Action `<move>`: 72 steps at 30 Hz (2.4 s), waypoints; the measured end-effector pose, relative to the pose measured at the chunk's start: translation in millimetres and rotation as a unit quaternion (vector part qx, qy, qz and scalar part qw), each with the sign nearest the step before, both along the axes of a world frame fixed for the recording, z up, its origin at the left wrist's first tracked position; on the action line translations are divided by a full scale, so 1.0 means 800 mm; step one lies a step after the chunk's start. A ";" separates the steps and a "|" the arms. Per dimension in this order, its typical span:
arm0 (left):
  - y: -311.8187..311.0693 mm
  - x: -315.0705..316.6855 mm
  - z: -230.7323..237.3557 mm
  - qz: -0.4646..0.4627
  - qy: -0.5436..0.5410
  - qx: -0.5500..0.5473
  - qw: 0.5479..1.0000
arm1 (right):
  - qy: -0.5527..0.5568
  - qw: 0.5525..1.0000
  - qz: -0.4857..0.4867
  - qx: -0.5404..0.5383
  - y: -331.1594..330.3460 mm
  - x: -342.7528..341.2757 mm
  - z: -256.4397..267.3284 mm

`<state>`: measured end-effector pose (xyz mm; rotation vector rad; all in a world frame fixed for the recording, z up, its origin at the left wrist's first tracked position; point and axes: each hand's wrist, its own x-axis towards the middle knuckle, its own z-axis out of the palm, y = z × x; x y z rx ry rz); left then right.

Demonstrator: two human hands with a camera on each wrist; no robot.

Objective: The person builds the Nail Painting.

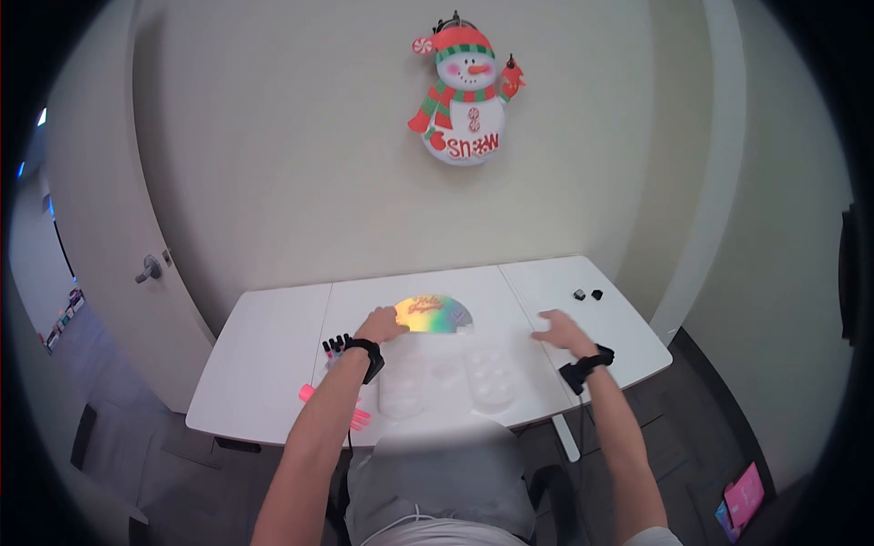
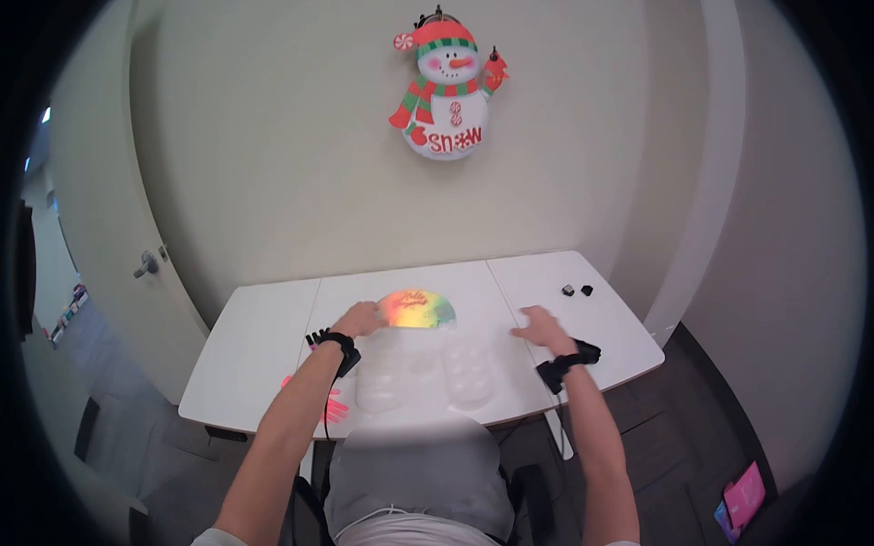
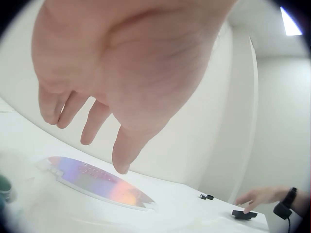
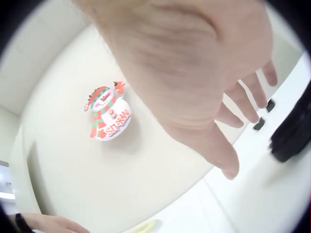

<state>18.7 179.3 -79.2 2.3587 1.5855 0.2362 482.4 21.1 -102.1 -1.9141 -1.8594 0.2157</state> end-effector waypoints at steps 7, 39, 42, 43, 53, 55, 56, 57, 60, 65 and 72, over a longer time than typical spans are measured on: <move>0.027 0.008 -0.024 0.033 0.043 -0.048 0.997 | -0.082 0.987 0.096 -0.104 0.117 -0.135 0.041; -0.033 -0.021 0.033 0.027 -0.193 0.006 0.981 | 0.289 0.949 0.075 0.106 0.098 -0.116 -0.007; -0.045 -0.027 0.036 0.001 -0.160 0.022 0.987 | 0.275 0.951 0.084 0.114 0.064 -0.121 0.010; -0.044 -0.029 0.032 -0.003 -0.162 0.018 0.987 | 0.275 0.952 0.085 0.099 0.056 -0.126 0.016; -0.075 -0.041 0.035 -0.009 -0.081 0.029 0.996 | 0.249 0.960 0.114 0.066 0.053 -0.129 0.011; -0.082 -0.044 0.031 -0.016 -0.073 0.049 0.996 | 0.230 0.963 0.124 0.057 0.047 -0.129 0.012; -0.085 -0.044 0.028 -0.020 -0.065 0.074 0.995 | 0.212 0.966 0.139 0.051 0.044 -0.131 0.011; -0.088 -0.044 0.026 -0.021 -0.065 0.073 0.995 | 0.212 0.966 0.138 0.050 0.041 -0.134 0.010; -0.086 -0.046 0.022 -0.009 -0.041 0.076 0.996 | 0.201 0.970 0.131 0.044 0.038 -0.137 0.011; -0.088 -0.046 0.010 -0.044 -0.021 0.111 0.993 | 0.152 0.969 0.187 0.046 0.039 -0.129 0.004; -0.095 -0.043 0.007 -0.040 -0.004 0.102 0.994 | 0.188 0.960 0.194 0.073 0.025 -0.131 0.013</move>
